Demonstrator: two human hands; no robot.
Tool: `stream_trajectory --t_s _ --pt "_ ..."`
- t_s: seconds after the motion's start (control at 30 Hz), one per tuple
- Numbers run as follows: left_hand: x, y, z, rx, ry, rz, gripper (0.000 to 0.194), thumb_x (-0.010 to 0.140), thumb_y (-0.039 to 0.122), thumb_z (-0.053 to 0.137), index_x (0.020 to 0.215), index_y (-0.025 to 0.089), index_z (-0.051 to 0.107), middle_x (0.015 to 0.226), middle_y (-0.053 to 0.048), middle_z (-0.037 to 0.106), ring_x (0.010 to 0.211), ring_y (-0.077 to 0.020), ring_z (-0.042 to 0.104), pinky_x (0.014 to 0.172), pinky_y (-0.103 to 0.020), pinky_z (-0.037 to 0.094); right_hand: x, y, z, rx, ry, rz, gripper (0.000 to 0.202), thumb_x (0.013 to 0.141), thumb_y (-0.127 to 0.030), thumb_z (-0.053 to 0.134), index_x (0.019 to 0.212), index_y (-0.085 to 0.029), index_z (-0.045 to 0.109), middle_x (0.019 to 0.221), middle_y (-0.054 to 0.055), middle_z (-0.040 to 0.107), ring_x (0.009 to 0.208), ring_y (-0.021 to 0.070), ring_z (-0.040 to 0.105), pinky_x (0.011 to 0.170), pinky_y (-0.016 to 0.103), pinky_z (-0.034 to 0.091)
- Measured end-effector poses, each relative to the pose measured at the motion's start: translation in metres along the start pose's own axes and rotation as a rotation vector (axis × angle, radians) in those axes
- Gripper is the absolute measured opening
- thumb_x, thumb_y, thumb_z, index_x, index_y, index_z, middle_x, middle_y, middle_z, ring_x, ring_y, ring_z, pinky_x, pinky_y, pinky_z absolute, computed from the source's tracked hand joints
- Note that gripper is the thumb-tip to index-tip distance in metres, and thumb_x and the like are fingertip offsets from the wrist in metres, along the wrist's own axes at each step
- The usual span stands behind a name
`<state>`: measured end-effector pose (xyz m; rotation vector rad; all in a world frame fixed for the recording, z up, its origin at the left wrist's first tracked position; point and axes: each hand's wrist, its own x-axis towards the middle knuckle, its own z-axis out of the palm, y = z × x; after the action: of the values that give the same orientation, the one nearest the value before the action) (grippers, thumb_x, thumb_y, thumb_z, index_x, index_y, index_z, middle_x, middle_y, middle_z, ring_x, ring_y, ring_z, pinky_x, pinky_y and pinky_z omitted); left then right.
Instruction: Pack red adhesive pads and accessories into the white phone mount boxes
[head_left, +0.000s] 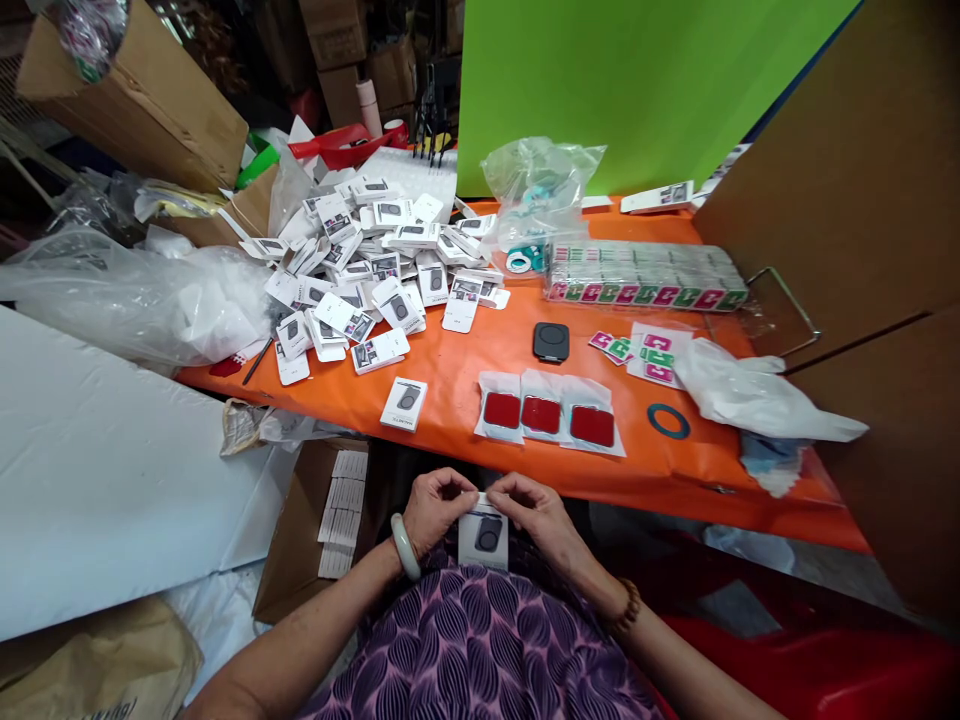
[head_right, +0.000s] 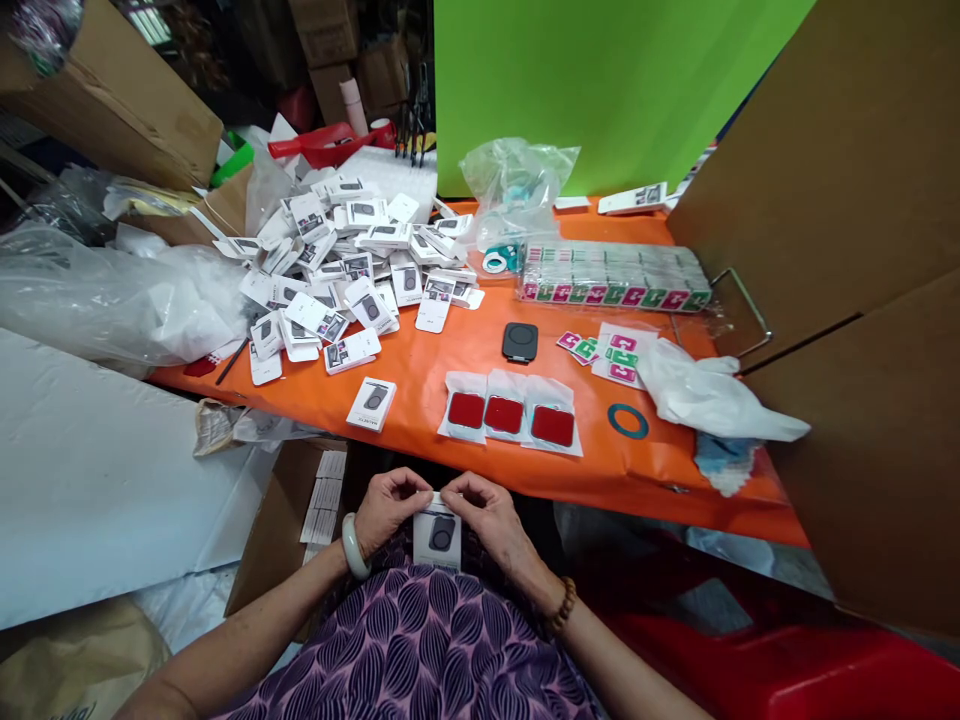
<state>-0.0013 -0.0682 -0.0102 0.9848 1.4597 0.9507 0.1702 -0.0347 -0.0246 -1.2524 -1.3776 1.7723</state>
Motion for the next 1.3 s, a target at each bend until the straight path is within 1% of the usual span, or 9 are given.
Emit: stream_trajectory --t_s 0.23,0.37,0.47,0.63,0.77,0.93,1.07,1.2,1.3 --pt "-0.010 -0.024 -0.010 -0.064 -0.076 -0.028 0.025 0.064 0.034 0.077 0.077 0.014 0.070 0.074 -0.002 0.066 0.069 -0.0138 0.057 0.068 -0.026 0.045 -0.014 0.025 -0.001 -0.064 -0.071 -0.058 0.032 0.078 -0.045 0.066 0.098 -0.020 0.071 0.090 0.005 0.069 0.081 0.0195 0.063 0.074 0.030 0.050" --pt "-0.017 -0.036 -0.006 -0.134 -0.143 -0.072 0.030 0.067 0.035 0.074 0.089 0.015 0.069 0.080 -0.003 0.066 0.071 -0.0136 0.058 0.067 -0.025 0.045 -0.013 0.033 -0.004 -0.072 -0.141 -0.034 0.031 0.079 -0.044 0.066 0.097 -0.020 0.071 0.087 0.005 0.070 0.080 0.0202 0.065 0.073 0.031 0.052" --pt "-0.008 -0.031 -0.006 -0.144 -0.090 -0.012 0.028 0.074 0.036 0.068 0.092 0.015 0.067 0.083 -0.004 0.066 0.072 -0.0131 0.058 0.068 -0.025 0.045 0.000 0.021 -0.005 -0.091 -0.155 -0.059 0.031 0.081 -0.046 0.064 0.098 -0.020 0.070 0.084 0.004 0.069 0.076 0.0192 0.064 0.069 0.029 0.052" --pt "0.044 0.008 -0.042 -0.033 0.064 0.151 0.030 0.078 0.034 0.061 0.101 0.014 0.065 0.087 -0.005 0.067 0.073 -0.0136 0.059 0.068 -0.024 0.047 0.054 -0.028 -0.005 -0.181 -0.062 -0.154 0.044 0.084 -0.050 0.055 0.117 -0.020 0.061 0.064 0.001 0.062 0.053 0.0146 0.057 0.048 0.025 0.045" --pt "0.093 0.039 -0.083 0.291 0.171 0.206 0.028 0.083 0.026 0.053 0.105 0.015 0.065 0.086 -0.005 0.069 0.071 -0.0138 0.060 0.068 -0.025 0.049 0.120 -0.071 0.004 -0.271 0.041 -0.219 0.035 0.081 -0.043 0.059 0.104 -0.018 0.063 0.063 0.001 0.062 0.057 0.0155 0.061 0.050 0.024 0.046" --pt "0.120 0.044 -0.107 0.483 0.289 0.219 0.026 0.078 0.017 0.056 0.102 0.014 0.067 0.097 -0.009 0.067 0.076 -0.0168 0.059 0.081 -0.034 0.048 0.203 -0.097 0.038 -0.263 0.086 -0.148 0.021 0.080 -0.026 0.060 0.097 -0.016 0.056 0.070 0.000 0.062 0.047 0.0102 0.057 0.045 0.021 0.043" --pt "0.105 0.036 -0.098 0.571 0.401 0.275 0.033 0.079 0.022 0.059 0.112 0.017 0.062 0.114 -0.013 0.059 0.099 -0.0228 0.057 0.092 -0.039 0.045 0.245 -0.094 0.068 -0.248 0.085 -0.132 0.022 0.073 -0.020 0.066 0.092 -0.017 0.054 0.065 -0.002 0.061 0.042 0.0083 0.051 0.046 0.022 0.042" --pt "0.079 0.023 -0.067 0.817 0.507 0.246 0.078 0.064 0.047 0.077 0.132 0.019 0.049 0.140 -0.019 0.039 0.125 -0.0387 0.041 0.103 -0.053 0.034 0.262 -0.091 0.084 -0.186 0.101 -0.110 0.018 0.068 -0.014 0.066 0.077 -0.018 0.052 0.051 -0.007 0.054 0.041 0.0081 0.048 0.044 0.021 0.040" --pt "0.072 0.016 -0.047 0.962 0.489 0.181 0.094 0.056 0.048 0.081 0.138 0.024 0.042 0.149 -0.017 0.029 0.128 -0.0450 0.034 0.104 -0.058 0.029 0.260 -0.098 0.079 -0.114 0.119 -0.121 0.015 0.067 -0.015 0.064 0.072 -0.019 0.050 0.048 -0.008 0.049 0.041 0.0075 0.046 0.044 0.020 0.039"
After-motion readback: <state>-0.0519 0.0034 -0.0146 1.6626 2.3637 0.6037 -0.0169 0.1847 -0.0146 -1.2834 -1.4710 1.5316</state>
